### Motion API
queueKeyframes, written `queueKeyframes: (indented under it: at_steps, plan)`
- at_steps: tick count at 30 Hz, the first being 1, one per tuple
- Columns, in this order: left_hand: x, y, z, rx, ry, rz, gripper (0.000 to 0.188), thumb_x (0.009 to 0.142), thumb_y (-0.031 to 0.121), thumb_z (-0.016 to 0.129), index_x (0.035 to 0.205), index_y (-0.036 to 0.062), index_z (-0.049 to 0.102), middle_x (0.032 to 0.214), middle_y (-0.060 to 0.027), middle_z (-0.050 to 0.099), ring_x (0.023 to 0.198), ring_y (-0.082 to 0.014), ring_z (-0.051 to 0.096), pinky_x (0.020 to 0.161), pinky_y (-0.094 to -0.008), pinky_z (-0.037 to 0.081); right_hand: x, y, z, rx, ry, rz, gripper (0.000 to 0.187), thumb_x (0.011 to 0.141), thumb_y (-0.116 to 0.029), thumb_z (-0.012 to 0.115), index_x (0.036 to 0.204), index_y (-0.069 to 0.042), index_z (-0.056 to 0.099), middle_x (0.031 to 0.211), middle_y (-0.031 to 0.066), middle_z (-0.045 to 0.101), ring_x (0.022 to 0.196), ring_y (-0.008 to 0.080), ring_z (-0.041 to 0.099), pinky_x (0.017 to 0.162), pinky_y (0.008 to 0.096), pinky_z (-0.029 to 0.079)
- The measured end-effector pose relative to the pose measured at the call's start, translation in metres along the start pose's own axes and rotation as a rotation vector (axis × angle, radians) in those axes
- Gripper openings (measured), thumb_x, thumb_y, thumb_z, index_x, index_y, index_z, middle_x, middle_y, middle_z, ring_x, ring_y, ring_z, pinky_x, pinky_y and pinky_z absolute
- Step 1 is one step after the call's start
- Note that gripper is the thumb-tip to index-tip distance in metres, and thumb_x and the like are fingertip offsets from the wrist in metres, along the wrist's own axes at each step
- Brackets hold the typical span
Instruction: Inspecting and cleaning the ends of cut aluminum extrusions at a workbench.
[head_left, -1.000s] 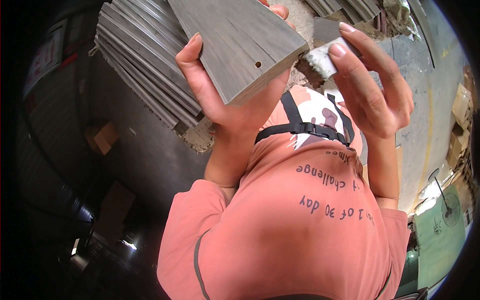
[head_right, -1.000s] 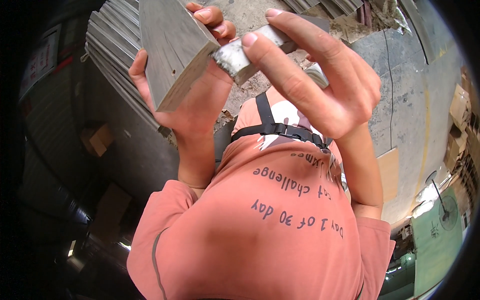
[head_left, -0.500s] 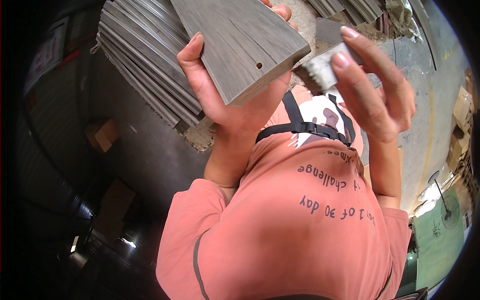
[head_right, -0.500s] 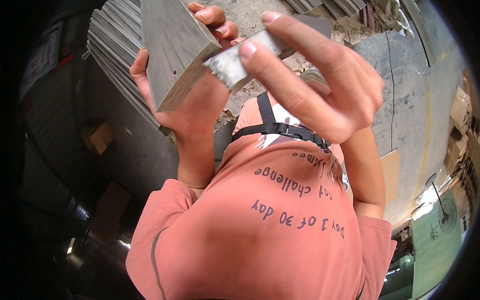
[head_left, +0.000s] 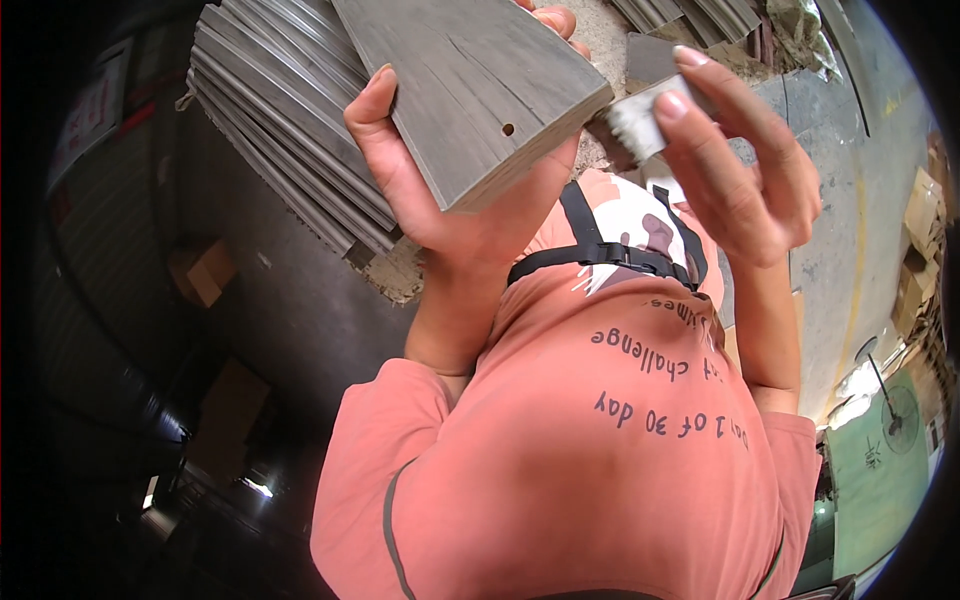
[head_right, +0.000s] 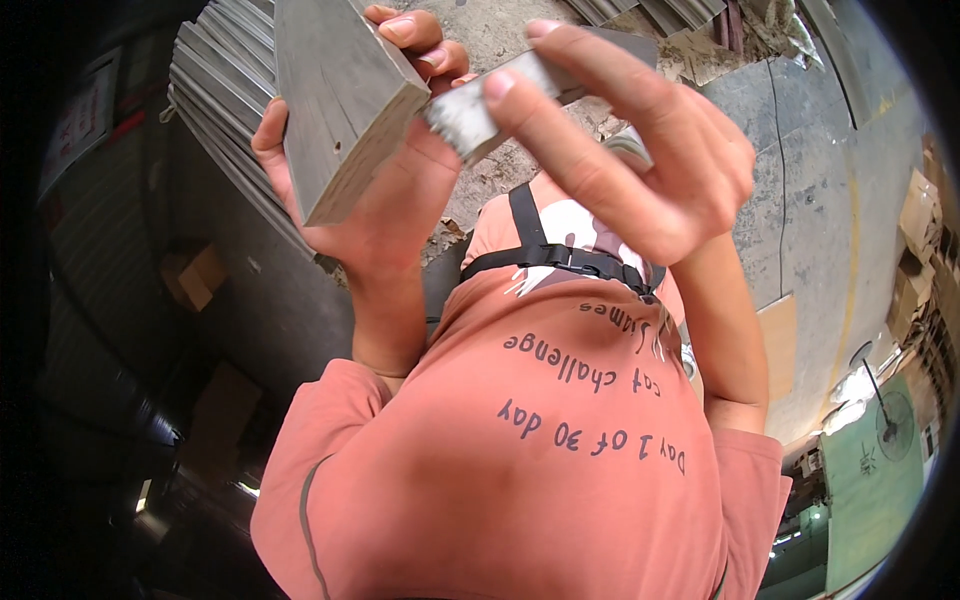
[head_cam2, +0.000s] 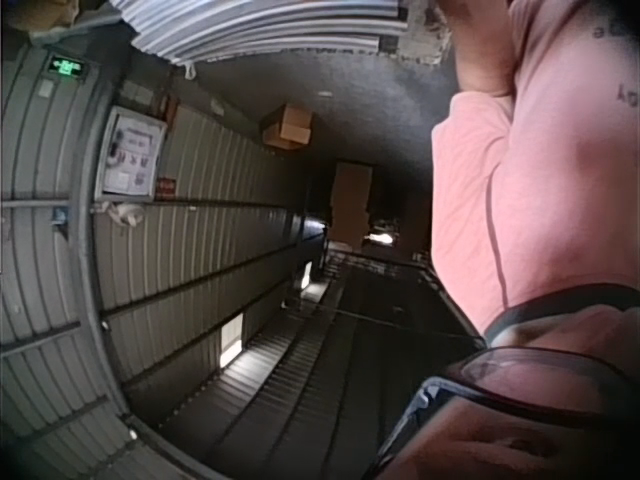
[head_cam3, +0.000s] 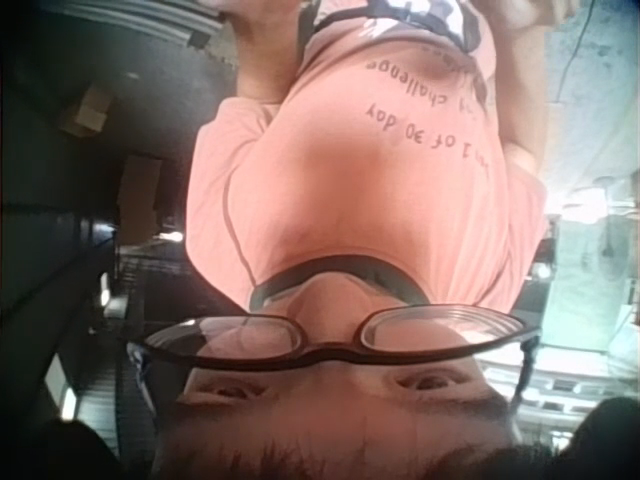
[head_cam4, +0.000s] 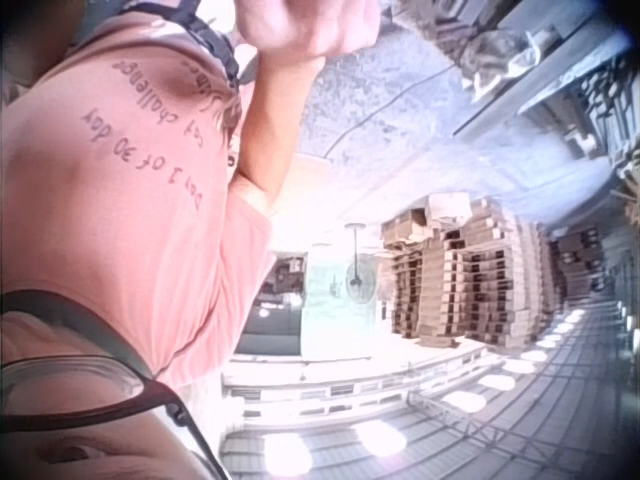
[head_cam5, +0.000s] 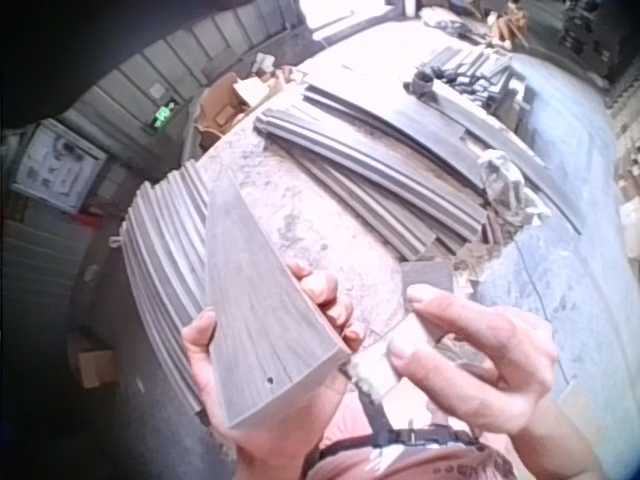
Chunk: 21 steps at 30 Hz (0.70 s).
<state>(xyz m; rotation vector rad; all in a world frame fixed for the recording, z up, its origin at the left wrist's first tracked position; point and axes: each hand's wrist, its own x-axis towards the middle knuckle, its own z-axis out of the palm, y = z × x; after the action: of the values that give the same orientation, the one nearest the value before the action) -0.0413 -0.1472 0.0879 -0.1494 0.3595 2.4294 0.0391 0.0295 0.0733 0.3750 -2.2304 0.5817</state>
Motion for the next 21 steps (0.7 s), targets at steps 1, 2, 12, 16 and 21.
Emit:
queueKeyframes:
  at_steps: [1,2,12,16,21]
  plan:
    - [-0.001,-0.001,0.006,-0.071,0.05,-0.002,0.073,0.091,0.058,0.047,0.133,-0.0024,0.047,0.112,-0.0182,0.052,0.102,-0.032,0.053,0.092,-0.0464,0.048,-0.001,0.002,-0.005,-0.004,-0.015,0.008,0.038,0.077,0.005,0.085,0.113,-0.003,0.075,0.108,0.0239,0.075,0.079,0.0215,0.076,0.061,0.0262,0.061]
    - [-0.002,-0.002,0.011,-0.14,0.101,-0.004,0.073,0.091,0.058,0.047,0.133,-0.0025,0.046,0.112,-0.0182,0.052,0.102,-0.0319,0.053,0.092,-0.0464,0.048,-0.002,0.001,-0.007,0.0,-0.031,0.007,0.038,0.077,0.004,0.085,0.113,-0.005,0.076,0.109,0.0231,0.075,0.079,0.0214,0.076,0.061,0.0258,0.061]
    - [-0.004,0.001,-0.003,-0.027,0.026,0.007,0.074,0.091,0.058,0.048,0.133,-0.0023,0.046,0.112,-0.0179,0.052,0.104,-0.0323,0.053,0.093,-0.0474,0.049,-0.007,-0.008,0.0,-0.035,-0.032,0.049,0.037,0.079,-0.001,0.085,0.113,-0.014,0.078,0.112,0.0171,0.076,0.077,0.0176,0.074,0.058,0.0255,0.06]
    - [-0.004,0.001,-0.001,-0.024,0.072,-0.01,0.073,0.092,0.059,0.046,0.133,-0.0023,0.046,0.11,-0.0178,0.053,0.102,-0.0323,0.054,0.093,-0.0478,0.05,0.002,-0.017,-0.002,0.024,-0.067,-0.011,0.034,0.08,-0.004,0.083,0.112,-0.013,0.079,0.113,0.0176,0.076,0.077,0.0185,0.074,0.058,0.0248,0.059]
    - [-0.006,-0.001,0.005,-0.099,0.04,0.031,0.074,0.093,0.059,0.044,0.134,-0.0032,0.046,0.11,-0.0188,0.054,0.1,-0.0327,0.056,0.093,-0.047,0.052,-0.001,-0.021,-0.001,-0.005,-0.083,0.059,0.031,0.083,-0.009,0.084,0.112,-0.016,0.079,0.111,0.0127,0.077,0.079,0.0168,0.074,0.059,0.0247,0.059]
